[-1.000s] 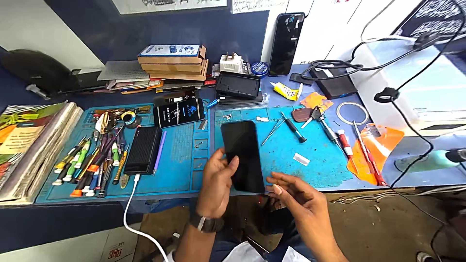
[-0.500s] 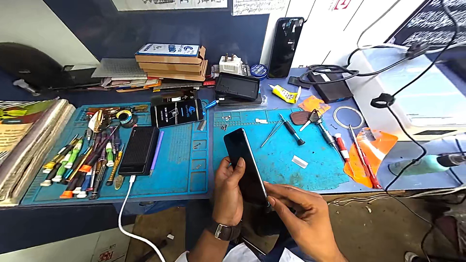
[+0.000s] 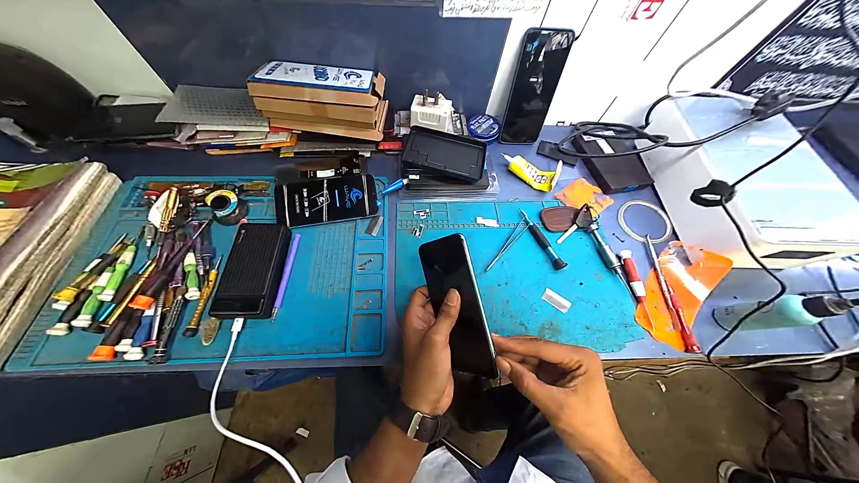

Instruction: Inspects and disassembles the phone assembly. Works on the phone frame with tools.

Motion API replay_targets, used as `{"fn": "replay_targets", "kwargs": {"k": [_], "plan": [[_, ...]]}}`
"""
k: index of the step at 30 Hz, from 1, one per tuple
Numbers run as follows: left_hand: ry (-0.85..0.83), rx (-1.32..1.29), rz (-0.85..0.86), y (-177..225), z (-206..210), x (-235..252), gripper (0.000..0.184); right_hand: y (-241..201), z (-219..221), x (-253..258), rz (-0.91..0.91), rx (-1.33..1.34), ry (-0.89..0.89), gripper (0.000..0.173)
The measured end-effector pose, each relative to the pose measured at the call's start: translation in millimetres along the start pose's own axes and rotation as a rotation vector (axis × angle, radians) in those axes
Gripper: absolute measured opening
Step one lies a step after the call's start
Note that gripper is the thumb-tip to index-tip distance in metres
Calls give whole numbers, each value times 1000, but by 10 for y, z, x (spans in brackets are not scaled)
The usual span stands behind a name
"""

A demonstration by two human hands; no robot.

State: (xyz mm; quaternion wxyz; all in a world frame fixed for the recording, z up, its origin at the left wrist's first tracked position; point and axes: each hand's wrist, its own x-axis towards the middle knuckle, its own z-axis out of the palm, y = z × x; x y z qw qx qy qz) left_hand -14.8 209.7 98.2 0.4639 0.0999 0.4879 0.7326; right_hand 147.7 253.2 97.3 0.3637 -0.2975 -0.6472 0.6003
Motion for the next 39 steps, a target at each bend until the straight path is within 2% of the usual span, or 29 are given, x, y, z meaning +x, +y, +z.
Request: {"fn": "replay_targets", "kwargs": {"k": [10, 15, 22, 30, 32, 36, 39], "plan": [[-56, 37, 34, -59, -24, 4, 22, 177, 99, 99, -191, -28, 101, 23], [-119, 72, 90, -130, -22, -28, 23, 34, 89, 470, -283, -121, 130, 29], [-149, 89, 68, -84, -95, 44, 24, -226, 89, 941, -186, -119, 6, 37], [-225, 120, 86, -116, -119, 9, 26, -284, 28, 975, -198, -165, 45, 21], [-290, 163, 117, -87, -137, -11, 35, -350, -5, 903, -179, -153, 33, 21], [-351, 421, 320, -32, -154, -86, 70, -466, -108, 627, -199, -69, 46, 20], [-381, 618, 424, -23, -211, -94, 78, -490, -254, 455, -162, 23, 24, 19]]}}
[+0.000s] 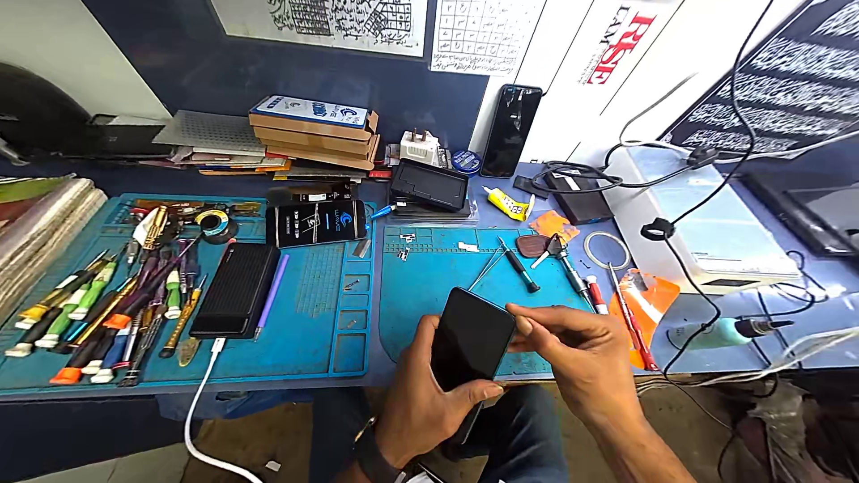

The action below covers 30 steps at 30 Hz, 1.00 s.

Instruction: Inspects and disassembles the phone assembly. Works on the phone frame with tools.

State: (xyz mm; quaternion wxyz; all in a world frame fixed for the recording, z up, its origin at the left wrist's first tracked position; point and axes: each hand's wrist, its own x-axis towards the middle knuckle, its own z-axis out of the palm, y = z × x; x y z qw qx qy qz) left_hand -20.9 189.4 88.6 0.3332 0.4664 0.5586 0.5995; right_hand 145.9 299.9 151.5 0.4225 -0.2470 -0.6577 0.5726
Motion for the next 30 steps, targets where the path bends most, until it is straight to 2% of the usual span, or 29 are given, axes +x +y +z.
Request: {"fn": "replay_targets", "kwargs": {"k": [7, 9, 11, 14, 21, 23, 26, 28, 30], "plan": [[-130, 300, 118, -40, -79, -35, 79, -53, -185, -186, 163, 46, -9, 11], [-174, 343, 151, -24, -101, -56, 80, -79, -270, -181, 203, 7, -101, 10], [-220, 390, 168, -2, -120, -69, 79, -107, -351, -144, 236, -22, -222, 20], [-295, 407, 205, 49, -63, -75, 81, -135, -380, -74, 233, -126, -293, 30], [-378, 417, 213, 114, -61, -49, 82, -114, -404, -8, 238, -132, -337, 22], [-409, 466, 247, 180, -91, 20, 80, -75, -427, -41, 160, -112, -333, 22], [-365, 560, 342, 286, -133, 207, 75, -94, -416, -68, -57, -150, -181, 21], [-188, 589, 364, 335, -157, 310, 79, -149, -415, -60, -202, -213, -57, 22], [17, 417, 233, 316, -130, 360, 86, -212, -352, -70, -370, -362, 104, 24]]}}
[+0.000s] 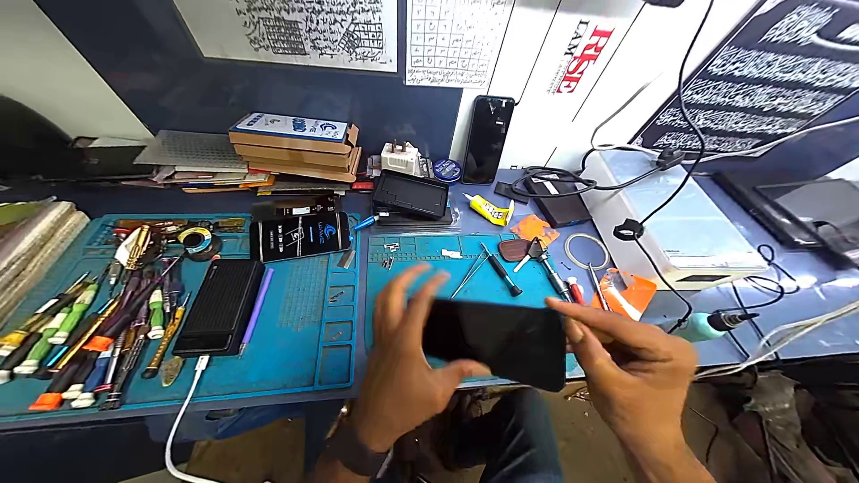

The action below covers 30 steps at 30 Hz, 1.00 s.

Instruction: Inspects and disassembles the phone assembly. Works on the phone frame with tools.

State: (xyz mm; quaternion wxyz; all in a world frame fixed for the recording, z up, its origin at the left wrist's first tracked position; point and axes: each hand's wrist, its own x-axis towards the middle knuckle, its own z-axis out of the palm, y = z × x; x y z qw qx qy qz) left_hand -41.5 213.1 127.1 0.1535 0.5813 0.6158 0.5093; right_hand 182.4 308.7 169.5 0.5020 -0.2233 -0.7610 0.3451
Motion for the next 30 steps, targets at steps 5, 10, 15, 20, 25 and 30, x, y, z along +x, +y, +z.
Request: {"fn": "replay_targets", "kwargs": {"k": [5, 10, 15, 20, 25, 30], "plan": [[122, -1212, -683, 76, 198, 176, 44, -32, 528, -275, -265, -283, 80, 22], [364, -1147, -767, -25, 314, 281, 42, 137, 835, -536, -223, -166, 117, 16], [328, -871, -507, -225, 350, 230, 62, 268, 808, -689, 89, 46, 89, 12], [292, -792, -441, -364, 407, 159, 46, 366, 691, -660, 259, 143, -97, 17], [318, -766, -450, -403, 439, 154, 45, 425, 748, -428, 251, 86, -133, 22], [325, -763, -387, -450, 459, 143, 47, 426, 854, -169, 245, 38, -164, 30]]}}
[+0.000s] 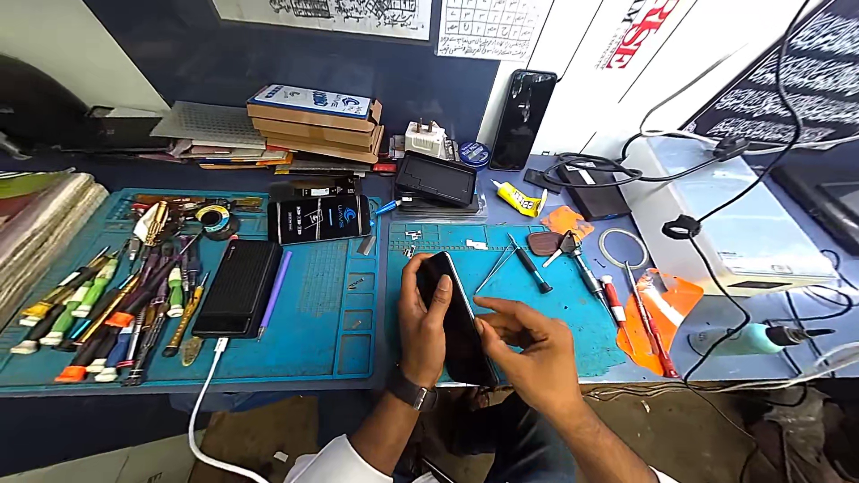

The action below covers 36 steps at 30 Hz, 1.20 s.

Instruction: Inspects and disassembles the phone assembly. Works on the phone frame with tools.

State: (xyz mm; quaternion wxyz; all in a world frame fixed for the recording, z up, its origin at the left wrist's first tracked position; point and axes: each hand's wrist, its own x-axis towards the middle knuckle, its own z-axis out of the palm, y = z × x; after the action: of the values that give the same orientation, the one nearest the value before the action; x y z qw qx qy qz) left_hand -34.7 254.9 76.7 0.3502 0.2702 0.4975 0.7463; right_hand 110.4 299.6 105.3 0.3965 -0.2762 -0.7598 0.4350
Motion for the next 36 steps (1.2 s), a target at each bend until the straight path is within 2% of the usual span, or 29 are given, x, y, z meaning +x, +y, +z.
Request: {"fn": "replay_targets", "kwargs": {"k": [10, 12, 18, 20, 23, 28, 32, 36], "plan": [[-32, 32, 107, -52, 7, -10, 44, -94, 58, 649, -14, -73, -119, 30], [-30, 39, 122, -65, 13, -16, 44, -100, 70, 764, -29, -104, -132, 25], [-54, 19, 112, -69, -11, -4, 45, -190, 79, 942, 139, -76, -176, 13], [-67, -47, 63, -44, -18, -6, 46, -241, 58, 840, 170, 16, -162, 16], [-41, -163, -63, -4, -44, -7, 50, -270, -65, 349, 169, 122, -134, 27], [42, -198, -165, 27, -41, -14, 49, -63, -140, -566, -5, 138, -54, 31], [100, -253, -209, 77, 51, -32, 32, 39, -53, -708, -148, 61, 44, 26], [115, -242, -221, 92, 101, -97, 37, 46, 20, -667, -197, 25, 73, 25]]}}
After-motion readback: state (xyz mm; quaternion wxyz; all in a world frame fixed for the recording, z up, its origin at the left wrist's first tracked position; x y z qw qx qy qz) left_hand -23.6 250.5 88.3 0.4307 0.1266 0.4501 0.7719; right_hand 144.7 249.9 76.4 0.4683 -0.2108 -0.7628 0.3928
